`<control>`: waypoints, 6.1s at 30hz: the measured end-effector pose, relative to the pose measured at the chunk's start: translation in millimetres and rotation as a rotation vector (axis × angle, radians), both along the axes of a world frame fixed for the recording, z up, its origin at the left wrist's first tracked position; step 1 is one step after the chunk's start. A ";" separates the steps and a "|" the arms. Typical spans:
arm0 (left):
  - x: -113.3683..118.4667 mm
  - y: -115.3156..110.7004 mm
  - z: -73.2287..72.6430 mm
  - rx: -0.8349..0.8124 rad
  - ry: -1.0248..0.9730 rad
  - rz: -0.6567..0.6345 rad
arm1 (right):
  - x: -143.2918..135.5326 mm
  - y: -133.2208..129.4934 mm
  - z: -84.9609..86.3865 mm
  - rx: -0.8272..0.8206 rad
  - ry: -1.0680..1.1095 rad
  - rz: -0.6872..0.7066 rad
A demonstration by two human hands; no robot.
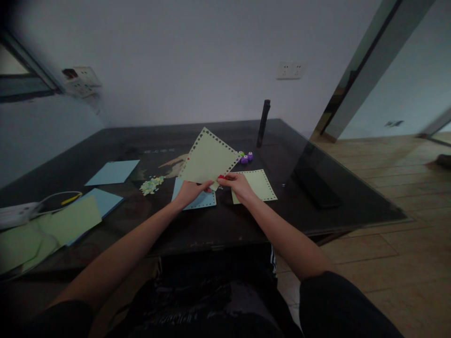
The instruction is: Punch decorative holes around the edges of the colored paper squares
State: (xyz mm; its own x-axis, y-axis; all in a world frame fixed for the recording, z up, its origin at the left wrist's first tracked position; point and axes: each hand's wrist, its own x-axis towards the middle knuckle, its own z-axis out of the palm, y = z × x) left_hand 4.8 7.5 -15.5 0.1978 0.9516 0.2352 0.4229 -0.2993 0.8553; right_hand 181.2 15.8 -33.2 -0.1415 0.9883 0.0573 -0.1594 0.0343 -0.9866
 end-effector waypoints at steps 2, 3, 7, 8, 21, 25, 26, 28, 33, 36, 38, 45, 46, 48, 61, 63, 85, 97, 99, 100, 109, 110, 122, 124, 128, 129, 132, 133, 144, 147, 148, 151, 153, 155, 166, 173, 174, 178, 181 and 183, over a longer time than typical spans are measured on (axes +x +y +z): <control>-0.3 0.1 -0.3 -0.002 0.006 0.004 | 0.1 0.7 -0.5 0.003 -0.002 0.001; -0.3 0.3 -0.6 -0.001 0.009 0.003 | 0.2 0.9 -0.7 0.007 -0.002 0.005; 1.0 0.6 -2.9 0.025 -0.001 0.001 | 0.6 0.9 0.1 0.029 -0.015 0.003; 1.6 0.7 -3.8 0.029 -0.007 0.001 | 0.8 0.8 0.6 0.033 -0.023 0.000; 4.0 2.3 -11.6 -0.001 0.055 -0.046 | 2.6 1.3 1.5 0.047 -0.036 0.020; 6.2 1.2 -5.3 -0.073 -0.007 -0.028 | 1.3 1.3 1.5 0.043 -0.008 0.036; 6.4 1.2 -4.2 -0.083 -0.020 -0.022 | 1.0 1.4 1.5 0.034 0.008 0.036; 6.5 1.5 -3.0 -0.098 -0.031 -0.011 | 0.5 1.7 1.3 0.012 0.041 0.029; 5.5 2.2 -3.1 -0.109 -0.053 0.002 | 0.8 1.9 3.1 -0.019 0.081 0.021; 4.7 2.3 -3.6 -0.104 -0.052 0.003 | 1.7 0.6 5.7 -0.021 0.060 0.052; 4.5 2.3 -4.1 -0.100 -0.045 0.000 | 2.0 -0.4 7.4 -0.019 0.050 0.062; 4.0 3.3 -7.1 -0.081 -0.037 -0.015 | 1.4 -2.5 9.6 -0.020 0.056 0.066; 3.9 3.5 -7.2 -0.079 -0.028 -0.019 | 1.3 -2.7 9.6 -0.018 0.051 0.067; 3.8 3.7 -6.9 -0.076 -0.011 -0.024 | 1.5 -3.0 9.9 -0.021 0.040 0.065; 0.2 6.3 -8.5 -0.068 0.020 -0.059 | 3.2 -1.3 7.2 -0.020 0.053 0.103; -0.3 6.7 -8.3 -0.061 0.033 -0.065 | 3.0 -1.8 7.4 -0.020 0.050 0.097; -1.0 9.2 -11.6 -0.036 0.040 -0.067 | 0.5 -2.4 6.0 -0.038 0.050 0.066; -0.4 6.9 -9.8 -0.039 0.042 -0.073 | 1.0 -2.6 5.1 -0.009 0.020 0.060; -0.5 7.4 -10.8 -0.036 0.039 -0.074 | 1.2 -2.4 4.5 0.002 0.012 0.058; -0.6 7.7 -11.4 -0.040 0.040 -0.074 | 1.2 -2.4 4.4 0.006 0.006 0.056; 1.0 7.8 -11.9 -0.056 0.039 -0.069 | 1.2 -3.1 6.0 0.021 -0.031 0.030; 1.1 7.6 -11.7 -0.055 0.046 -0.068 | 1.4 -2.9 5.7 0.029 -0.035 0.032; 1.8 5.3 -11.4 -0.046 0.049 -0.078 | 1.7 -1.2 3.3 0.020 -0.006 0.023; 2.4 4.2 -10.5 -0.051 0.039 -0.078 | 1.7 -0.2 3.0 0.027 0.011 0.028; 3.2 3.6 -11.1 -0.056 0.031 -0.098 | 2.3 1.6 1.9 0.031 0.022 0.028; 3.3 3.7 -11.5 -0.055 0.033 -0.099 | 2.4 1.9 1.6 0.031 0.022 0.025; 3.1 3.6 -12.2 -0.049 0.043 -0.099 | 2.4 1.7 1.3 0.037 0.018 0.020; 2.9 3.5 -12.1 -0.049 0.045 -0.098 | 2.2 1.4 1.5 0.038 0.017 0.021; 1.5 3.9 -5.6 -0.033 0.081 -0.063 | -0.1 -3.8 11.5 0.081 -0.033 0.021; 1.3 3.6 -5.1 -0.027 0.072 -0.060 | 0.3 -4.1 11.7 0.073 -0.036 0.030; 1.4 3.7 -5.5 -0.030 0.067 -0.061 | 0.4 -4.1 11.5 0.070 -0.040 0.029; 1.7 4.5 -7.6 -0.054 0.053 -0.065 | 0.5 -3.7 10.5 0.066 -0.041 0.026; 2.2 4.9 -9.3 -0.069 0.047 -0.066 | 0.7 -3.1 9.5 0.064 -0.031 0.026; 2.6 5.0 -10.7 -0.078 0.036 -0.069 | 1.2 -2.4 8.6 0.064 -0.028 0.017; 3.5 2.4 -10.7 -0.058 0.047 -0.102 | 2.2 -2.8 7.6 0.076 -0.028 0.018; 4.9 3.7 -12.3 -0.054 0.058 -0.071 | 1.3 -2.7 8.7 0.065 -0.023 0.012; 5.3 3.5 -12.0 -0.053 0.056 -0.064 | 1.1 -2.3 8.5 0.067 -0.023 0.012; 6.5 2.9 -12.3 -0.066 0.011 -0.049 | 1.0 -1.0 7.3 0.064 -0.012 0.030; 6.9 3.5 -14.5 -0.081 -0.018 -0.031 | 1.6 -1.4 7.6 0.058 0.001 0.087; 7.2 4.0 -15.7 -0.085 -0.032 -0.026 | 2.2 -1.9 8.2 0.057 0.001 0.116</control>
